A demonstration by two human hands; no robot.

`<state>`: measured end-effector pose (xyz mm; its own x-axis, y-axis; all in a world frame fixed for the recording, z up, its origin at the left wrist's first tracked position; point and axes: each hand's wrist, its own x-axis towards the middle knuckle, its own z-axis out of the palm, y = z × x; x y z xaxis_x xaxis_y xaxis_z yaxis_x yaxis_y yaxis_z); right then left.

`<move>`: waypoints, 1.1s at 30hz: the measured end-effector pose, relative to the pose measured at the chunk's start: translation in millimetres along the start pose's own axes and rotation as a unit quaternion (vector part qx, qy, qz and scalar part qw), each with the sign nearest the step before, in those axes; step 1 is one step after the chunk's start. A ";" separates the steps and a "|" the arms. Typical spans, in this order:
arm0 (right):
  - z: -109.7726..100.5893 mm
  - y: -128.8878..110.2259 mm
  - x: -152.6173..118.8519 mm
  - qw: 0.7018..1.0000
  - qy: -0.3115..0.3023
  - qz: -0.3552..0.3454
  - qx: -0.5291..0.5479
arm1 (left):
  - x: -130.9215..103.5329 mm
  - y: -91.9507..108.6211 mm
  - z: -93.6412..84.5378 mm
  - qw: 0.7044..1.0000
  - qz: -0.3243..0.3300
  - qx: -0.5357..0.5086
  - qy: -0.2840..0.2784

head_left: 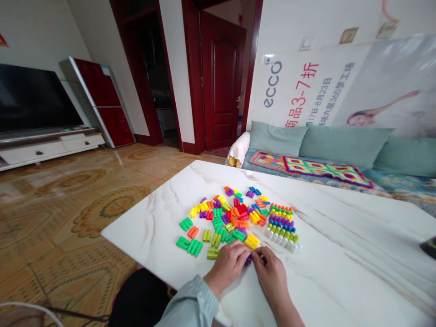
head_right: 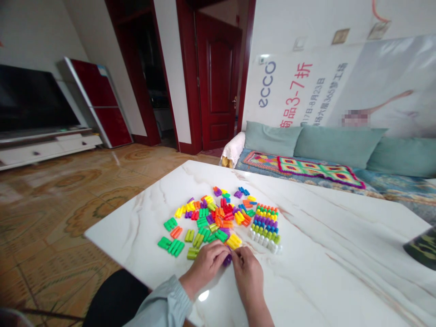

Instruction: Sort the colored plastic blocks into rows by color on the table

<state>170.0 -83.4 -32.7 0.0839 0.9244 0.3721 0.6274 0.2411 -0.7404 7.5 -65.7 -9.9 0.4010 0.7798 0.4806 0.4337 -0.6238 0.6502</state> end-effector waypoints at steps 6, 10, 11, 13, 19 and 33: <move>0.3 1.4 -0.5 1.000 0.003 0.002 0.006 | 0.7 1.5 -0.6 1.000 0.005 0.000 0.005; 0.5 1.4 -0.4 1.000 0.003 0.003 0.013 | 0.5 0.0 0.8 1.000 0.003 0.001 0.003; 0.5 1.2 -0.4 1.000 0.003 0.003 0.015 | 0.5 -0.2 1.4 1.000 -0.001 0.002 0.002; 0.3 0.6 -0.5 1.000 0.004 0.004 0.016 | 0.1 0.0 2.3 1.000 -0.006 0.006 0.000; -1.2 -1.7 -1.3 1.000 0.008 0.002 0.014 | -7.1 4.6 -9.2 0.996 0.013 0.089 0.000; -2.7 -2.5 0.0 1.000 0.011 0.008 -0.020 | -62.3 -35.4 -82.2 0.979 -0.068 0.178 0.071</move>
<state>170.4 -84.8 -29.3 0.1110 0.9214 0.3725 0.6560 0.2136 -0.7239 -99.1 -87.9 -14.5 0.2145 0.8412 0.4964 0.7397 -0.4718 0.4798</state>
